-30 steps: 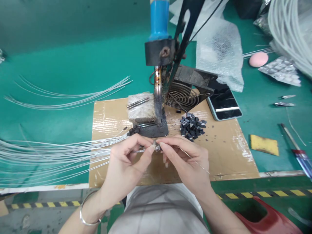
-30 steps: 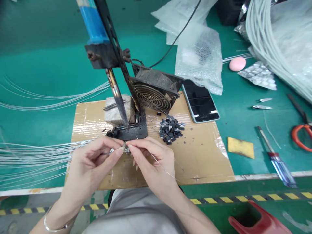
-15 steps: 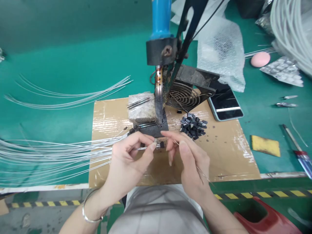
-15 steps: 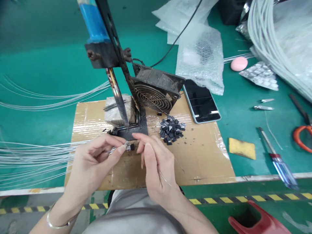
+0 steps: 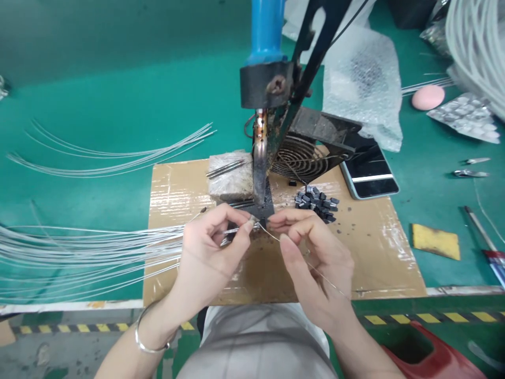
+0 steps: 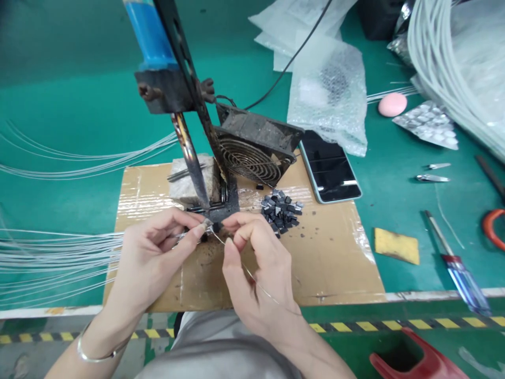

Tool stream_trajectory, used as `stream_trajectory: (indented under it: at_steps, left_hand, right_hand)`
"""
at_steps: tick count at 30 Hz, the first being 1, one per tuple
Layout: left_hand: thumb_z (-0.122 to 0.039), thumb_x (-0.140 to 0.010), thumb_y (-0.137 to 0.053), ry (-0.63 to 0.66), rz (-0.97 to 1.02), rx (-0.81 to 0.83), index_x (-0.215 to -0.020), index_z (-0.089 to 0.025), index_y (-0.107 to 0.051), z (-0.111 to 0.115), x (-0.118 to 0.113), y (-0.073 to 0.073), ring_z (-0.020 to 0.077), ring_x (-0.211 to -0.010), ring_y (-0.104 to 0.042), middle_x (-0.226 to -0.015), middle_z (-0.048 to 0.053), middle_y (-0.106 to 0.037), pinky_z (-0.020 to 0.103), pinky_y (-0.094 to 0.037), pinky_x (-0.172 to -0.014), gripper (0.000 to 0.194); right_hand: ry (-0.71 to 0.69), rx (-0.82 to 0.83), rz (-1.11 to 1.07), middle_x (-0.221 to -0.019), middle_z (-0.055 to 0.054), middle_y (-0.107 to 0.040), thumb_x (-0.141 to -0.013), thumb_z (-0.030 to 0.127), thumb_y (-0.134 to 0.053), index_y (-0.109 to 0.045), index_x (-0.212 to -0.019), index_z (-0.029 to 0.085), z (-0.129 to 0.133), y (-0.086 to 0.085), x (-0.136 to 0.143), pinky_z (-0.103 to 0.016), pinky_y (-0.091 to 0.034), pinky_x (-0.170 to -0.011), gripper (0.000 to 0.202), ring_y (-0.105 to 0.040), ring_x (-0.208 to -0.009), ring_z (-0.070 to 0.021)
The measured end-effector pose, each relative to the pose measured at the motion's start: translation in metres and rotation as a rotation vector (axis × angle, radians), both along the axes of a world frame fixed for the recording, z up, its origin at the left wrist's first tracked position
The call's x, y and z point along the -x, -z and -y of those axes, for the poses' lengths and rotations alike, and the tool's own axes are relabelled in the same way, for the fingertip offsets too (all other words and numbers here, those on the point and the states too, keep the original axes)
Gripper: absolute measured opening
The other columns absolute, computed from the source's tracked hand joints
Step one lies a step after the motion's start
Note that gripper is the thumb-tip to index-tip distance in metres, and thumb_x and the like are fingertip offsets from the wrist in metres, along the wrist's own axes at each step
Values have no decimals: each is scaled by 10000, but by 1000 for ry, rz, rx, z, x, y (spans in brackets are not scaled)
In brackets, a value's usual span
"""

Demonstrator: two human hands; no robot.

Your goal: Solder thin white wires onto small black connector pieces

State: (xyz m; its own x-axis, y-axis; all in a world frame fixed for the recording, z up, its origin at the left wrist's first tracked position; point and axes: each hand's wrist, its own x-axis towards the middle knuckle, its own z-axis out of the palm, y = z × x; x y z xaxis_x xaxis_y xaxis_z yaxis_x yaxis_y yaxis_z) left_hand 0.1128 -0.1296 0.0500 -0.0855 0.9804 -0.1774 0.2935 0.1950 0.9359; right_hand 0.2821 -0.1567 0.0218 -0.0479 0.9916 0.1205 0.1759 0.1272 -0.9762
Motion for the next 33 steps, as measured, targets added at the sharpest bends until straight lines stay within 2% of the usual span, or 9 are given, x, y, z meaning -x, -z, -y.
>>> stream_trajectory:
  at_steps: [3, 10, 13, 21, 29, 33]
  left_hand:
    - [-195, -809, -700, 2, 6, 10, -718, -186, -695, -2, 0, -1, 126, -613, -630, -769, 40, -788, 226, -384, -498, 92]
    - [-205, -815, -721, -26, -11, 1, -717, -187, -697, -7, -2, -5, 151, -696, -669, -801, 44, -787, 228, -396, -511, 102]
    - [-185, -815, -724, -28, 5, -17, -726, -187, -698, -10, -3, -6, 137, -666, -650, -787, 33, -783, 229, -416, -529, 92]
    - [-94, -804, -717, -47, 101, -46, -714, -187, -683, -14, -6, -7, 115, -704, -690, -768, 2, -772, 198, -514, -660, 133]
    - [-92, -796, -725, -58, 96, -48, -708, -192, -688, -15, -6, -11, 128, -683, -687, -765, 9, -774, 218, -513, -630, 137]
    - [-98, -796, -730, -66, 86, -53, -710, -190, -692, -16, -6, -11, 118, -660, -663, -758, 3, -774, 213, -487, -610, 131]
  right_hand:
    - [38, 52, -102, -1242, -29, -735, -1007, 131, -639, -584, -904, 251, 1, -1, 3, -339, -530, -1050, 168, -691, -1226, -189]
    - [71, 99, -200, -1199, 30, -811, -959, 91, -672, -594, -851, 276, -4, -3, 8, -312, -584, -1040, 229, -764, -1172, -166]
    - [83, 107, -219, -1175, 40, -820, -945, 79, -677, -596, -836, 277, -7, -4, 9, -296, -595, -1031, 240, -772, -1155, -157]
    - [103, 91, -254, -1141, 44, -833, -941, 78, -683, -595, -809, 272, -13, -5, 11, -270, -616, -1008, 250, -788, -1132, -148]
    - [117, 123, -236, -1154, -10, -835, -931, 97, -686, -581, -809, 282, -13, -9, 10, -417, -649, -1002, 245, -792, -1145, -234]
    - [113, 112, -241, -1150, -21, -835, -934, 102, -683, -575, -806, 282, -13, -10, 10, -436, -657, -992, 246, -793, -1142, -243]
